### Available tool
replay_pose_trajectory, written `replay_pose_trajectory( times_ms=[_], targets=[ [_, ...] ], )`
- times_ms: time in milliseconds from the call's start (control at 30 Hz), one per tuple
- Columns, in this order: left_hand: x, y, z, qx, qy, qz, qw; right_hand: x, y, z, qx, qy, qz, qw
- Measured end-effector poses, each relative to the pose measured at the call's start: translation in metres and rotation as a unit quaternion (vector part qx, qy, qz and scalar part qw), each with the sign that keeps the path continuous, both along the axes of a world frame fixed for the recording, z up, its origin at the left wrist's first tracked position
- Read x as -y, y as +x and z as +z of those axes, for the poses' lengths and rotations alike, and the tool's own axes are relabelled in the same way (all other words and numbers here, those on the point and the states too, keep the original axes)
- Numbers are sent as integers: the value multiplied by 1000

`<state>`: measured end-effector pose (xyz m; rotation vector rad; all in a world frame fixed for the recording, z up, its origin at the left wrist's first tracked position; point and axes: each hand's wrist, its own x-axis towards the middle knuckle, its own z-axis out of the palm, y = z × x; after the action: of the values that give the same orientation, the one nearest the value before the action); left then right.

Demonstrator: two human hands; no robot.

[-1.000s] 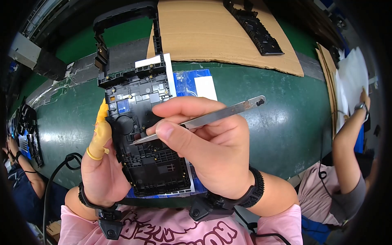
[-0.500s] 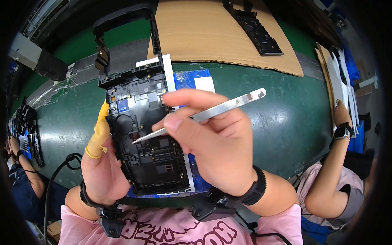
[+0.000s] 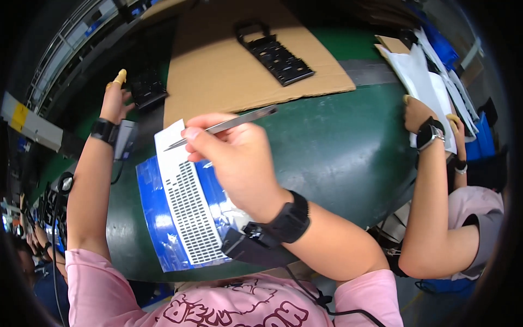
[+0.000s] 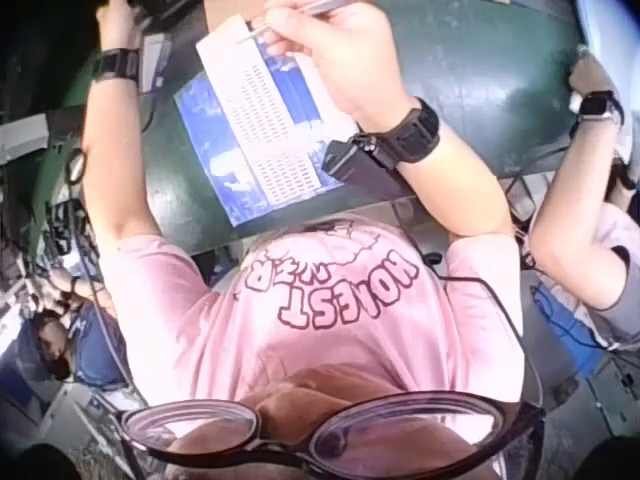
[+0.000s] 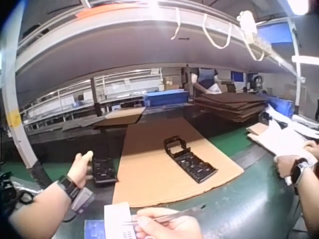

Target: Use tweezers to carefully position and attach small components and labels onto a plastic electronic device housing.

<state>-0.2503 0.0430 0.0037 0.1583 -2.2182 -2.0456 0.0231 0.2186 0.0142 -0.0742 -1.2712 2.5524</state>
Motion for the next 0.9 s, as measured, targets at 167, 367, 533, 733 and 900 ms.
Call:
replay_pose_trajectory(
  times_ms=[167, 367, 533, 733, 900],
  targets=[
    [-113, 13, -7, -202, -367, -161, 894, -18, -1, 5, -27, -56, -40, 997],
    [-241, 67, -17, -129, -507, -291, 801, -48, -16, 2, -51, -84, -236, 967],
    [-220, 54, -13, -179, -383, -293, 857, -60, -19, 3, -43, -74, -293, 952],
    [-64, 104, 35, 26, 43, -296, 954, -49, -6, 15, -59, -45, -208, 975],
    [48, 193, 23, 19, 196, -220, 955, -10, 5, 5, 24, 90, 7, 996]
  ],
)
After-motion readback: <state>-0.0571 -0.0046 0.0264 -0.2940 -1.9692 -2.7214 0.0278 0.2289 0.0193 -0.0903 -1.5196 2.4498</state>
